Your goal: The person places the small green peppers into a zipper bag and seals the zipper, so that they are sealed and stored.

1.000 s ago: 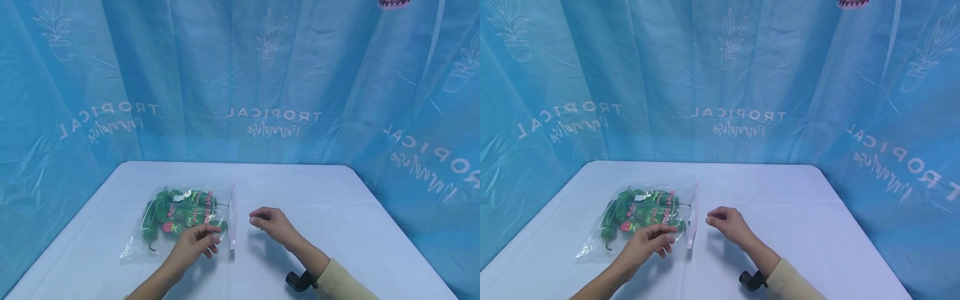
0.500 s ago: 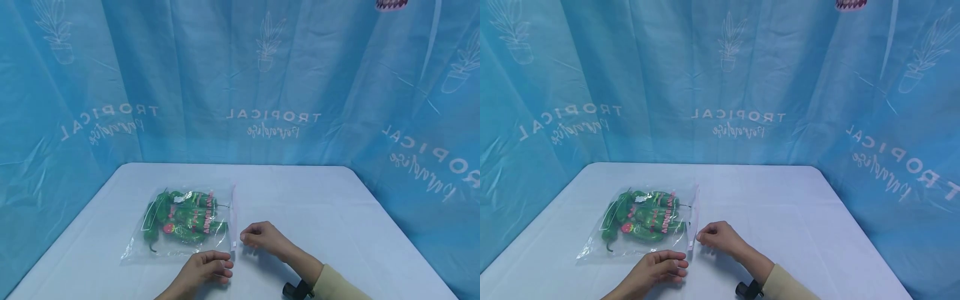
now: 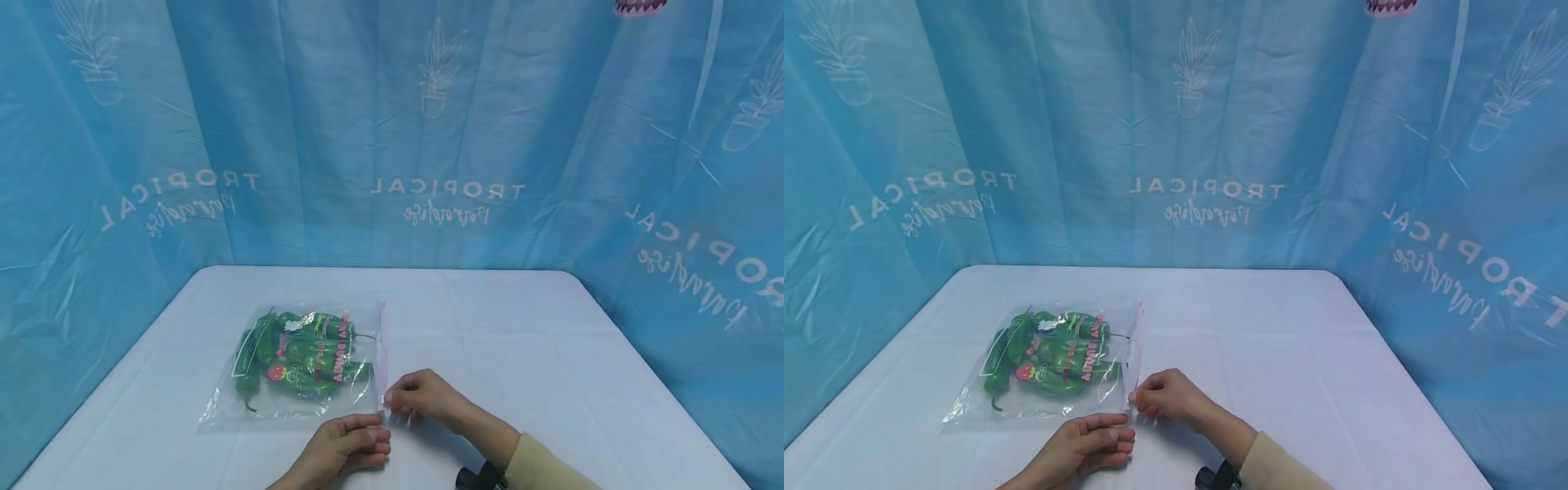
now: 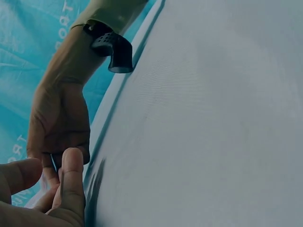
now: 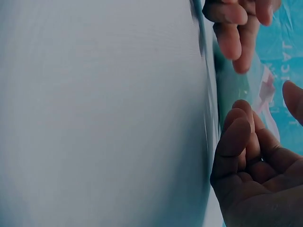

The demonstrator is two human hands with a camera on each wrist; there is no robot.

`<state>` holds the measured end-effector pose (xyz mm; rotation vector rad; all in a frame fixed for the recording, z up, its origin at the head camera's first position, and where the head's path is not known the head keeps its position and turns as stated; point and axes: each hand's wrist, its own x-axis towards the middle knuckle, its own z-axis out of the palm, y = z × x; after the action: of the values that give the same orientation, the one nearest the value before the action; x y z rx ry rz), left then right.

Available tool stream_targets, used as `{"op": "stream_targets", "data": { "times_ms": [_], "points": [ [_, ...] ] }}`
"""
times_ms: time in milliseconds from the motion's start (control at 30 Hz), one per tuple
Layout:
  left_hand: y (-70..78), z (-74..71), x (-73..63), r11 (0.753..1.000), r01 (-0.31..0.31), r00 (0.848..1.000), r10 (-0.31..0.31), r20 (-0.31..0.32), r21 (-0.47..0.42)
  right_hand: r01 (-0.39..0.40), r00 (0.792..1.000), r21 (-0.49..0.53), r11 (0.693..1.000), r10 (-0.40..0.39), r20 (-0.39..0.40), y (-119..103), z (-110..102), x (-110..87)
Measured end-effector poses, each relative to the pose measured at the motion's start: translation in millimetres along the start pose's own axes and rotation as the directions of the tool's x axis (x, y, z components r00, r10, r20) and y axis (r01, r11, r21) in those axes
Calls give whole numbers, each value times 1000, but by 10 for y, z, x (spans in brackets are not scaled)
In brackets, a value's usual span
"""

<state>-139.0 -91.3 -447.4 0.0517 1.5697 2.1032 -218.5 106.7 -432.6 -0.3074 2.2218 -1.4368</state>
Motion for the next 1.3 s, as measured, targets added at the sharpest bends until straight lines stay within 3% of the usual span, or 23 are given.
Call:
{"op": "stream_targets", "data": {
  "times_ms": [200,433,700,933,1300],
  "points": [
    [-25,20,33,999,-30,999,29,-19,-31,8,1000,-30,1000,-8,-13,-14,43,17],
    [-31,64,79,998,-60,994,57,-94,-32,40,998,12,999,-39,-52,6,89,61],
    [-17,93,157,995,-102,983,98,-157,-17,67,995,67,995,-62,-76,16,134,72],
    [4,130,209,995,-96,975,98,-201,17,82,994,72,994,-76,-82,-5,163,71],
    [6,180,262,993,-118,952,113,-286,-1,98,993,114,989,-89,-82,20,205,118]
  ]
}}
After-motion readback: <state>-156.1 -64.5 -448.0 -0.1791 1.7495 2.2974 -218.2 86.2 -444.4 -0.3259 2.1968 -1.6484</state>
